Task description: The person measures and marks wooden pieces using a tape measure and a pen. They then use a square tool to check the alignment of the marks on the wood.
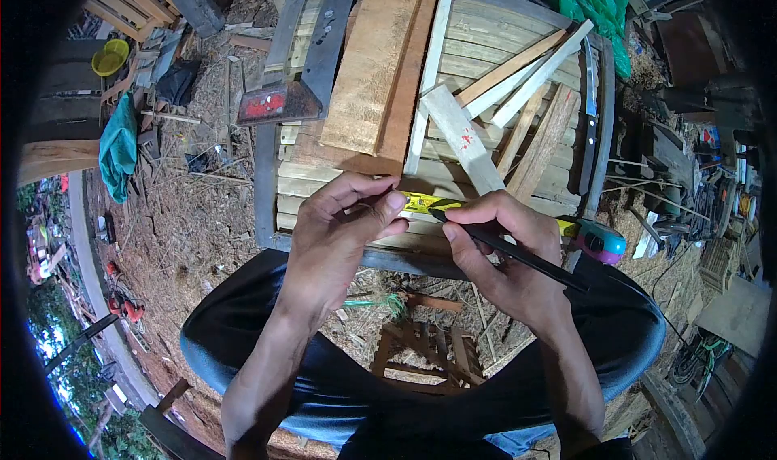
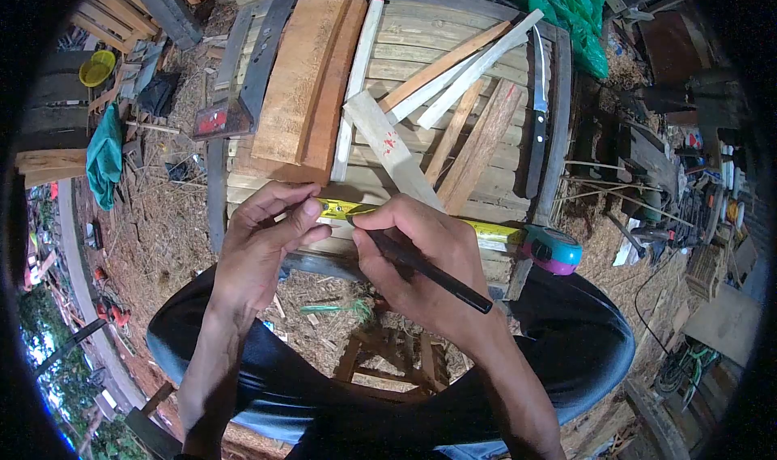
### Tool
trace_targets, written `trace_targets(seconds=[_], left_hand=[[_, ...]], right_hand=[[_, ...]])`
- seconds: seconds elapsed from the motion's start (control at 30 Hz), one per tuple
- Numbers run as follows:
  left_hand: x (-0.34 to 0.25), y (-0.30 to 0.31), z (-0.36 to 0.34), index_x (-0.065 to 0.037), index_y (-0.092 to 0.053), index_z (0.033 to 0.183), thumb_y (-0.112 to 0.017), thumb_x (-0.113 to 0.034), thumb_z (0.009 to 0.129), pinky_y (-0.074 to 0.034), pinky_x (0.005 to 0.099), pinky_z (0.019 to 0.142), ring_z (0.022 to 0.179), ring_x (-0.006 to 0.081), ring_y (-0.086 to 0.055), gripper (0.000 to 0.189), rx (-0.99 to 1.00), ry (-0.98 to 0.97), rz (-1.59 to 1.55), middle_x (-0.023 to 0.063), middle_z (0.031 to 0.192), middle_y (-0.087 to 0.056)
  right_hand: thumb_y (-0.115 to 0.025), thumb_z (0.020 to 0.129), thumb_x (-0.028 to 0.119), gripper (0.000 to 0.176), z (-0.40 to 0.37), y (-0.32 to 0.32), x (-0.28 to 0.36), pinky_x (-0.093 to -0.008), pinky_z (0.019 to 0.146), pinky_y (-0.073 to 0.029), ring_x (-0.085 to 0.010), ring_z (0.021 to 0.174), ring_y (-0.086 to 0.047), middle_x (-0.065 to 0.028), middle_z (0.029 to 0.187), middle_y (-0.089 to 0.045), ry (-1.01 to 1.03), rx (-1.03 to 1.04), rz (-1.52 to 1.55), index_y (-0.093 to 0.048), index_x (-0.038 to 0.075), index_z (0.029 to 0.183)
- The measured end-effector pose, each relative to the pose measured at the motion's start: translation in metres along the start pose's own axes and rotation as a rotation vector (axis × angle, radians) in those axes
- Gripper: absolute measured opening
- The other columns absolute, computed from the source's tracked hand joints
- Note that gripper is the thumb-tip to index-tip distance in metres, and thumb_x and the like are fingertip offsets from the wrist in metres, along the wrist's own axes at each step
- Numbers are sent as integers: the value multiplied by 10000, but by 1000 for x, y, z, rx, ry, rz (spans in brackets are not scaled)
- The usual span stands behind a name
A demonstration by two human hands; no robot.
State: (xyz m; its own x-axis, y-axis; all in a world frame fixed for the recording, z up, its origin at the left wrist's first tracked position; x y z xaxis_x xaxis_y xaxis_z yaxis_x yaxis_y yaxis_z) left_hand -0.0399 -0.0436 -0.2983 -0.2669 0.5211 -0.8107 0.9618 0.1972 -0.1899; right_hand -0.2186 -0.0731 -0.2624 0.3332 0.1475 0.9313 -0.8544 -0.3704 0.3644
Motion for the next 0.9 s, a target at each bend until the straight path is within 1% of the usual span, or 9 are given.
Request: trace_targets(seconds=[0.1, 0.17, 0.37, 0.5, 0.6, 0.67, 0.7, 0.83, 0.9], left_hand=[[-1, 0, -1, -11, -631, 1104, -651, -73, 897, -576, 284, 829, 960, 155, -633, 217, 8, -15, -6, 103, 1085, -635], [-2, -1, -1, -16, -632, 1106, -649, -69, 898, -575, 284, 829, 956, 156, -634, 215, 14, -21, 0, 101, 1077, -633], [-1, 0, 0, -27, -629, 1104, -651, -56, 893, -573, 290, 838, 962, 158, -631, 214, 16, -15, 2, 102, 1089, -625], [-1, -1, -1, -32, -630, 1082, -658, -51, 887, -574, 301, 840, 969, 157, -627, 198, 10, -28, -12, 97, 1094, -628], [-1, 0, -1, -37, -635, 1066, -660, -45, 883, -576, 305, 835, 965, 154, -625, 185, 8, -36, -21, 95, 1093, -631], [0, -1, -1, -40, -637, 1058, -661, -41, 882, -577, 305, 833, 961, 152, -624, 178, 15, -33, -34, 96, 1092, -632], [0, 0, -1, -42, -640, 1058, -660, -36, 881, -578, 304, 830, 960, 152, -624, 179, 9, -33, -31, 96, 1088, -634], [-1, 0, -2, -44, -643, 1062, -657, -26, 880, -580, 300, 827, 954, 149, -623, 184, 0, -41, -30, 98, 1075, -637], [0, 1, -2, -42, -643, 1065, -656, -28, 881, -581, 300, 827, 954, 149, -623, 185, 4, -44, -29, 97, 1073, -637]], right_hand=[[-720, 804, 46, 161, -1, 1, 0, -271, 534, -463, -134, 606, -611, -70, 709, -598, -17, 5, 7, -597, 38, 908], [-736, 805, 54, 134, -2, 4, -3, -217, 568, -468, -61, 625, -590, -27, 753, -645, -37, 32, -3, -640, 38, 898], [-730, 753, 16, 145, -1, 4, 3, -248, 592, -489, -119, 635, -631, -51, 744, -641, 67, 27, -47, -614, 36, 838], [-708, 730, -1, 146, -2, 5, 2, -247, 579, -472, -124, 620, -614, -53, 715, -616, 113, 44, -28, -604, 31, 827], [-676, 721, -12, 130, -3, 12, 2, -235, 565, -441, -114, 609, -578, -49, 687, -585, 151, -33, 18, -585, 28, 806], [-681, 691, -7, 180, -4, 20, 0, -249, 504, -445, -110, 545, -585, -41, 611, -551, 87, -146, 34, -518, 46, 745], [-676, 694, -10, 183, -3, 21, 0, -227, 492, -440, -83, 540, -576, -33, 603, -542, 120, -157, 20, -508, 44, 740], [-674, 703, -6, 178, -5, 24, -3, -221, 502, -444, -81, 536, -570, -32, 605, -538, 104, -189, -6, -504, 39, 734], [-667, 708, -5, 174, -6, 26, -5, -226, 498, -435, -80, 537, -556, -33, 619, -538, -15, -238, 31, -501, 39, 728]])
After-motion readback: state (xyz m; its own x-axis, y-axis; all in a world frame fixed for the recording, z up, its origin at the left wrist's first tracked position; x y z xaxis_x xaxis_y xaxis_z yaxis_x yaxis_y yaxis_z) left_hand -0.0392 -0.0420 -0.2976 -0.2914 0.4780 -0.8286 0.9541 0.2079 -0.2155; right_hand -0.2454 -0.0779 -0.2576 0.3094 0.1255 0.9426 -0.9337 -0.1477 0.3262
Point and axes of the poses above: each hand's wrist, its own z-axis towards the middle knuckle, its own y-axis out of the back of the hand, x = y × z, the point moved 5 cm from there along z, towards the middle knuckle
